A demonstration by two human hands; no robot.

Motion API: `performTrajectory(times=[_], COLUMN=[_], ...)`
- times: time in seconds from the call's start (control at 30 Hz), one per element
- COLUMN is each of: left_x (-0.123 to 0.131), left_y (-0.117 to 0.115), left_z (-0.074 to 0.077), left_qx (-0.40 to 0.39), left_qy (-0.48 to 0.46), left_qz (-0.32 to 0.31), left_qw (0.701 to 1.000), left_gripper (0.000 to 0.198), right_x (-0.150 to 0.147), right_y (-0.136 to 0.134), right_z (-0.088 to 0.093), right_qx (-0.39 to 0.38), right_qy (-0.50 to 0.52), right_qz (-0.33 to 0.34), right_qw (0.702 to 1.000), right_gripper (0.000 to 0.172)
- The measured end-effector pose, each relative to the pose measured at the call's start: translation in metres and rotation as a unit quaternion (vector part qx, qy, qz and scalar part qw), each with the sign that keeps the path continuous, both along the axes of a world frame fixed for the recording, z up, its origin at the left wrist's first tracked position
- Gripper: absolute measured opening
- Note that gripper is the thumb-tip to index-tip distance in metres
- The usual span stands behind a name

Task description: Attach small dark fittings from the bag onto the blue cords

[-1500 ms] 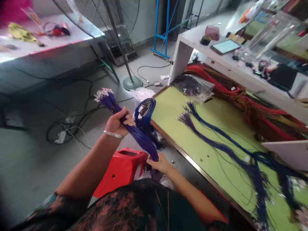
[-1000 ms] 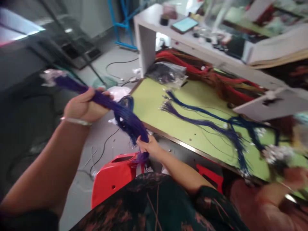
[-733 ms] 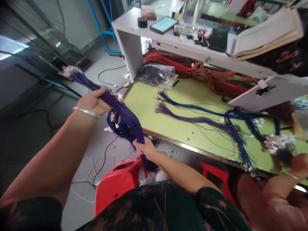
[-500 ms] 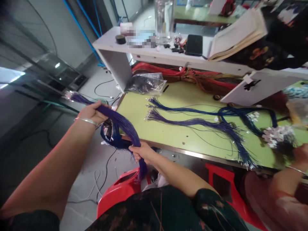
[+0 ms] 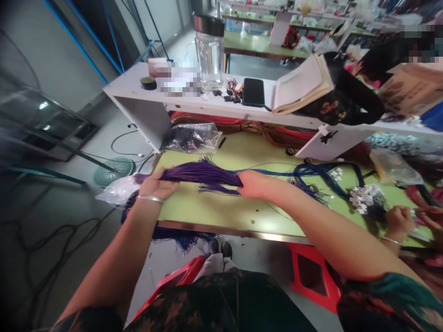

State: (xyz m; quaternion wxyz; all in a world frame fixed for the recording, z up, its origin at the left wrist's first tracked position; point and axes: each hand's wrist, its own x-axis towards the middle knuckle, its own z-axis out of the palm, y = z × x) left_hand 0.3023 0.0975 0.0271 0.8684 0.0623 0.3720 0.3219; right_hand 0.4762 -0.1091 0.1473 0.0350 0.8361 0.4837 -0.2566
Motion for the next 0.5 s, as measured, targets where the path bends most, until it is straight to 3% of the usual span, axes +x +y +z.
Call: performTrajectory(times=[0.17, 0.33, 0.5], left_x=[0.033, 0.077, 0.15], left_y=[0.02, 0.038, 0.043], left_z=[-0.004, -0.021, -0.017], left_qx=[0.027, 0.077, 0.102], left_qy=[-0.061, -0.077, -0.084], left_qz=[-0.069, -0.156, -0.187], left_qw=[0.995, 0.982, 0.973], left_gripper=[0.013, 0.019, 0.016], right_x=[0.037, 0.094, 0.169], right_y=[0.023, 0.03, 0.032], right_z=[-0.01, -0.039, -0.055], right_qx=[0.011, 0.043, 0.023], right_qy=[-0.209, -0.263, -0.275], right_qz=[0.011, 0.021, 0.032], right_qw=[0.978, 0.963, 0.961], right_gripper=[0.02, 0.026, 0.029])
